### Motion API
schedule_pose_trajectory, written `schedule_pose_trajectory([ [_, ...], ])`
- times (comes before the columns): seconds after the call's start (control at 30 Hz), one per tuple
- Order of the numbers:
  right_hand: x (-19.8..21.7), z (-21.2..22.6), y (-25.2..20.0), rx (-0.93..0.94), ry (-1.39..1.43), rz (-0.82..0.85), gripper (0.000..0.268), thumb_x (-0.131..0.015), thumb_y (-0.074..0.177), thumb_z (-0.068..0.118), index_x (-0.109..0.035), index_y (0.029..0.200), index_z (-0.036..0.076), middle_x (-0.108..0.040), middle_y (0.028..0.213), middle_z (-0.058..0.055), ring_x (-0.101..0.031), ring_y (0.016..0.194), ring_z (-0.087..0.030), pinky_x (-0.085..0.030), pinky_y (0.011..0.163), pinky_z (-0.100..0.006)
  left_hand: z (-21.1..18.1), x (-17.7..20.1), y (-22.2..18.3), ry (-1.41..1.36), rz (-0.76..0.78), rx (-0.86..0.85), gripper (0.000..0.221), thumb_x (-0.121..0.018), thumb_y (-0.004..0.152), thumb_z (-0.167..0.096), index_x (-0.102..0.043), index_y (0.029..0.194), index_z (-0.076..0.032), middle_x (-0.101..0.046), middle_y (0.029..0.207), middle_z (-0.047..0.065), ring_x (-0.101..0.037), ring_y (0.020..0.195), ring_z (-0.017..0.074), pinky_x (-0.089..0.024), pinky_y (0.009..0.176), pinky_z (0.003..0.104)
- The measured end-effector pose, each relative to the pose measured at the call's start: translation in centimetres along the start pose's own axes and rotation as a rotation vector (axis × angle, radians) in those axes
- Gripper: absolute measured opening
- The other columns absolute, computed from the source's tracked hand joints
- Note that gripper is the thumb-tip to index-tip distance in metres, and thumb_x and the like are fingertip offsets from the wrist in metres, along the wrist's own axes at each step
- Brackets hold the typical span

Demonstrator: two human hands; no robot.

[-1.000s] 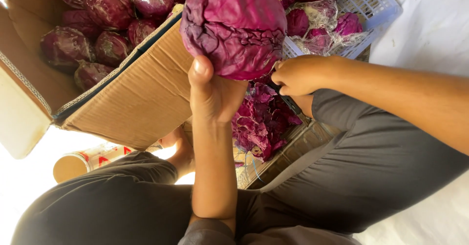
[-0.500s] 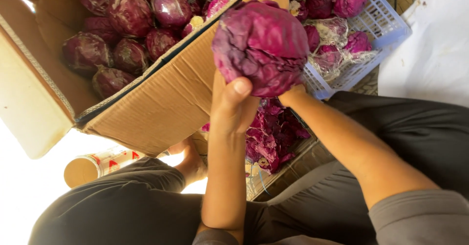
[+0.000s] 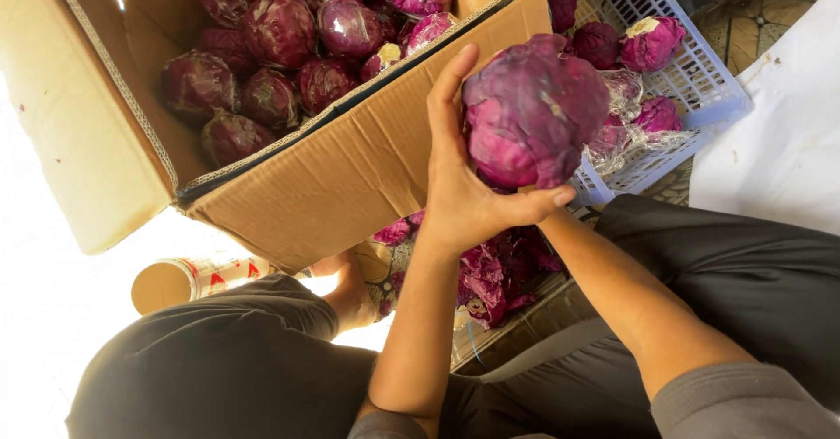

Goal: The person removes the outer leaves and plastic wrap from heads of red cabbage using a knife and their hands.

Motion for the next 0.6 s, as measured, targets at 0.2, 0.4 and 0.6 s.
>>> schedule_pose_trajectory([
  [0.2, 6.4, 5.0, 6.7, -0.109, 0.085, 0.005, 0.027, -0.055, 0.096, 0.023, -0.062, 0.112, 0.003, -0.067, 0.085, -0.013, -0.069, 0.067, -0.024, -0.046, 0.048, -0.029, -0.4, -0.4, 0.0, -0.254, 0.133, -0.259, 0.106, -0.097, 0.074, -0.03, -0.033, 0.159, -0.021, -0.039, 0.166, 0.007, -0.042, 0.162, 0.0249, -0.036, 0.149, 0.048],
  [0.4, 5.7, 3.4, 10.4, -0.215, 0.184, 0.014, 0.026, -0.055, 0.097, 0.021, -0.061, 0.113, 0.002, -0.067, 0.084, -0.012, -0.069, 0.064, -0.021, -0.045, 0.045, -0.027, -2.0, -0.1, -0.2, 0.003, 0.093, -0.361, 0.101, -0.095, 0.076, -0.044, -0.035, 0.156, -0.026, -0.04, 0.166, 0.013, -0.044, 0.161, 0.0266, -0.04, 0.143, 0.047],
  [0.6, 5.0, 1.2, 12.2, -0.329, 0.277, 0.024, 0.024, -0.055, 0.097, 0.019, -0.061, 0.114, 0.002, -0.067, 0.082, -0.01, -0.069, 0.062, -0.019, -0.043, 0.043, -0.024, 1.0, -0.2, 0.4, -0.413, 0.05, -0.303, 0.106, -0.094, 0.071, -0.031, -0.036, 0.16, -0.021, -0.044, 0.163, 0.01, -0.045, 0.158, 0.0273, -0.041, 0.142, 0.056],
])
Point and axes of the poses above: each hand's wrist, its own y-axis towards the middle knuckle, its own x-axis out of the back of the hand, z = x × y, the point moved 6 cm from there along y, towards the middle knuckle
